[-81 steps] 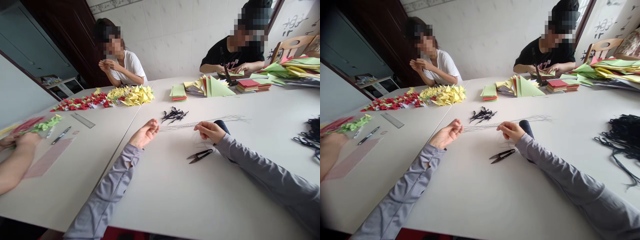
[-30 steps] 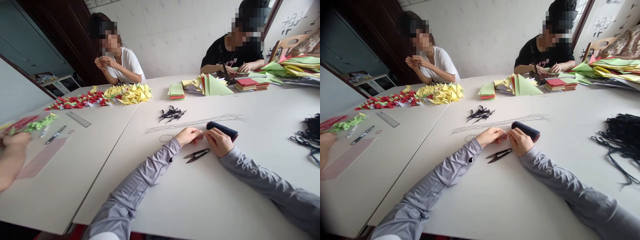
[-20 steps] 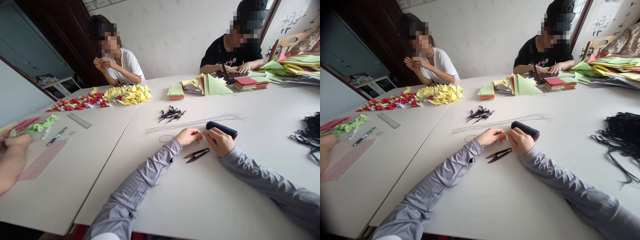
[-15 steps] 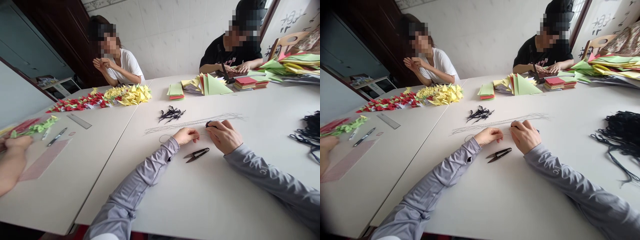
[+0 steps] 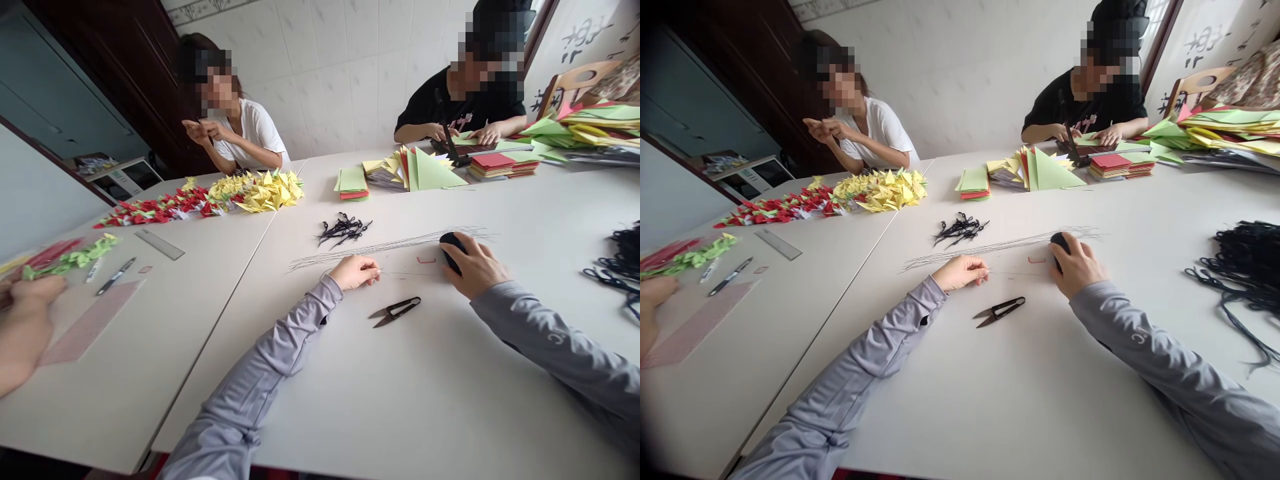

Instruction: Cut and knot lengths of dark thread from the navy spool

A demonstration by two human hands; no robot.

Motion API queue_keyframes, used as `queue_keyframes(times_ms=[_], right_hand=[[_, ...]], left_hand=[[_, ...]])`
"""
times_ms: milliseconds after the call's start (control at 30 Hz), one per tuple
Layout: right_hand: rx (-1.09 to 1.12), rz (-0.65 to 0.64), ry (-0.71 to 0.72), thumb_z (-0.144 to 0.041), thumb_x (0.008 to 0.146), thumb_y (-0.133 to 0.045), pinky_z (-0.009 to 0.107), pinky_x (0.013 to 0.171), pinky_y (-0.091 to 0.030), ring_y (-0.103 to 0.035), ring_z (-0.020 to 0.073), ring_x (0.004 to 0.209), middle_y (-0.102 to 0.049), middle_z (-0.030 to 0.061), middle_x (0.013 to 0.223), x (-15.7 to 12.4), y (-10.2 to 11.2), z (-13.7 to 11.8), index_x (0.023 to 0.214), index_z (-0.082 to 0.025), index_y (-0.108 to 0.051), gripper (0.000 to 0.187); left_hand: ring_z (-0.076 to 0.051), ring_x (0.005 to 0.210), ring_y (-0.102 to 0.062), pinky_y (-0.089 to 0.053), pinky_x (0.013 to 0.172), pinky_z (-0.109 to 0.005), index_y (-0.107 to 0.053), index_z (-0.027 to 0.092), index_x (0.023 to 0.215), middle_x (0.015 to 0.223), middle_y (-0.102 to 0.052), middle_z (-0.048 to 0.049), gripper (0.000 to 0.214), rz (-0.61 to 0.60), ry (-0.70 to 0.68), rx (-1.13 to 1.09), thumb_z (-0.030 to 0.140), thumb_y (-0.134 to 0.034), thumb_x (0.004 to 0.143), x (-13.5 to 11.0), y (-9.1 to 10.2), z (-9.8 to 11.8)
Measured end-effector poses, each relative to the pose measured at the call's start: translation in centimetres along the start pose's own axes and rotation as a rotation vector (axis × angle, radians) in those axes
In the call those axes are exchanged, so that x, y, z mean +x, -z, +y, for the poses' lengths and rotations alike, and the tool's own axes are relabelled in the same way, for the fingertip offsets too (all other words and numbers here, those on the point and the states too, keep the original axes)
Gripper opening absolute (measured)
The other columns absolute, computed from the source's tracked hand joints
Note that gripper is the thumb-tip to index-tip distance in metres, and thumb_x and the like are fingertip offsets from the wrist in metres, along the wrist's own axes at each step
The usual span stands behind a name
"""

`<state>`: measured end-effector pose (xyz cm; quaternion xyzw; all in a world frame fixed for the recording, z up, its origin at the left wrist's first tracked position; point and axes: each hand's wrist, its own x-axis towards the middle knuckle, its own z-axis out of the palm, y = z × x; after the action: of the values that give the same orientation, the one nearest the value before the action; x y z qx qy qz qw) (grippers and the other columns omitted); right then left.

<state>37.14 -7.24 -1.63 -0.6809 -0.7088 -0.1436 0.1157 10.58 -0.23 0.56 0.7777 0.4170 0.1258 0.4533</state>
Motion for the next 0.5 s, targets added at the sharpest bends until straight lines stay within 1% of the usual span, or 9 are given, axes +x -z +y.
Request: queue_keyframes(times_ms=[67, 200, 267, 300, 367, 433, 467, 500], right_hand=[[0.012, -0.028, -0.036, -0.045, 0.085, -0.040, 0.037, 0.064, -0.050, -0.052, 0.0295, 0.102, -0.041, 0.0109, 0.136, 0.2, -0.1, 0.7, 0.124, -0.026, -0.055, 0.046], [0.054, -0.081, -0.077, -0.048, 0.083, -0.042, 0.038, 0.065, -0.050, -0.058, 0.0275, 0.095, -0.041, 0.0110, 0.136, 0.8, -0.3, 1.9, 0.126, -0.027, -0.053, 0.048], [0.067, -0.092, -0.087, -0.048, 0.083, -0.043, 0.039, 0.066, -0.050, -0.058, 0.0277, 0.095, -0.042, 0.0117, 0.136, 1.0, -0.2, 1.9, 0.125, -0.026, -0.054, 0.048], [0.062, -0.077, -0.089, -0.047, 0.083, -0.044, 0.041, 0.069, -0.050, -0.057, 0.0288, 0.097, -0.043, 0.0121, 0.135, 1.1, 0.0, 1.7, 0.124, -0.026, -0.055, 0.047], [0.049, 0.015, -0.077, -0.042, 0.083, -0.046, 0.047, 0.078, -0.047, -0.052, 0.0319, 0.107, -0.046, 0.0124, 0.134, 1.1, 0.5, 0.6, 0.120, -0.025, -0.057, 0.043], [0.092, 0.126, -0.016, -0.036, 0.085, -0.045, 0.051, 0.085, -0.043, -0.047, 0.0327, 0.114, -0.049, 0.0120, 0.132, 1.2, 1.2, -1.2, 0.116, -0.024, -0.060, 0.037], [0.160, 0.145, 0.039, -0.034, 0.086, -0.044, 0.049, 0.085, -0.044, -0.049, 0.0310, 0.112, -0.051, 0.0118, 0.130, 1.2, 1.5, -2.4, 0.114, -0.023, -0.060, 0.035], [0.259, 0.130, 0.106, -0.033, 0.087, -0.042, 0.044, 0.082, -0.046, -0.054, 0.0273, 0.104, -0.055, 0.0117, 0.125, 1.3, 1.7, -3.7, 0.112, -0.022, -0.061, 0.033]], left_hand=[[-0.006, 0.052, -0.044, -0.034, 0.054, -0.019, -0.061, 0.014, 0.073, 0.061, -0.057, 0.0008, 0.023, 0.009, 0.001, -0.001, 0.034, -0.052, 0.077, -0.3, 0.5, -0.5], [-0.006, 0.052, -0.044, -0.034, 0.053, -0.019, -0.061, 0.014, 0.073, 0.060, -0.056, 0.0009, 0.024, 0.019, 0.017, -0.004, 0.035, -0.051, 0.077, -0.9, 1.0, -1.1], [-0.006, 0.052, -0.044, -0.034, 0.053, -0.019, -0.061, 0.014, 0.073, 0.060, -0.056, 0.0010, 0.024, 0.023, 0.019, -0.007, 0.035, -0.051, 0.077, -1.0, 1.1, -1.2], [-0.006, 0.052, -0.044, -0.034, 0.053, -0.019, -0.061, 0.014, 0.073, 0.061, -0.056, 0.0010, 0.024, 0.025, 0.020, -0.009, 0.035, -0.051, 0.077, -1.1, 1.1, -1.2], [-0.006, 0.052, -0.043, -0.034, 0.053, -0.019, -0.062, 0.014, 0.074, 0.062, -0.057, 0.0010, 0.024, 0.031, 0.019, -0.012, 0.035, -0.051, 0.077, -1.2, 1.1, -1.3], [-0.007, 0.053, -0.044, -0.033, 0.054, -0.020, -0.062, 0.014, 0.075, 0.062, -0.057, 0.0010, 0.025, 0.037, 0.002, -0.016, 0.036, -0.051, 0.077, -1.2, 1.1, -1.2], [-0.007, 0.054, -0.044, -0.033, 0.055, -0.020, -0.062, 0.014, 0.075, 0.062, -0.057, 0.0010, 0.025, 0.041, -0.010, -0.020, 0.036, -0.051, 0.077, -1.3, 1.1, -1.2], [-0.008, 0.056, -0.045, -0.033, 0.056, -0.020, -0.062, 0.014, 0.074, 0.062, -0.057, 0.0011, 0.025, 0.046, -0.021, -0.024, 0.036, -0.052, 0.077, -1.4, 1.0, -1.1]])
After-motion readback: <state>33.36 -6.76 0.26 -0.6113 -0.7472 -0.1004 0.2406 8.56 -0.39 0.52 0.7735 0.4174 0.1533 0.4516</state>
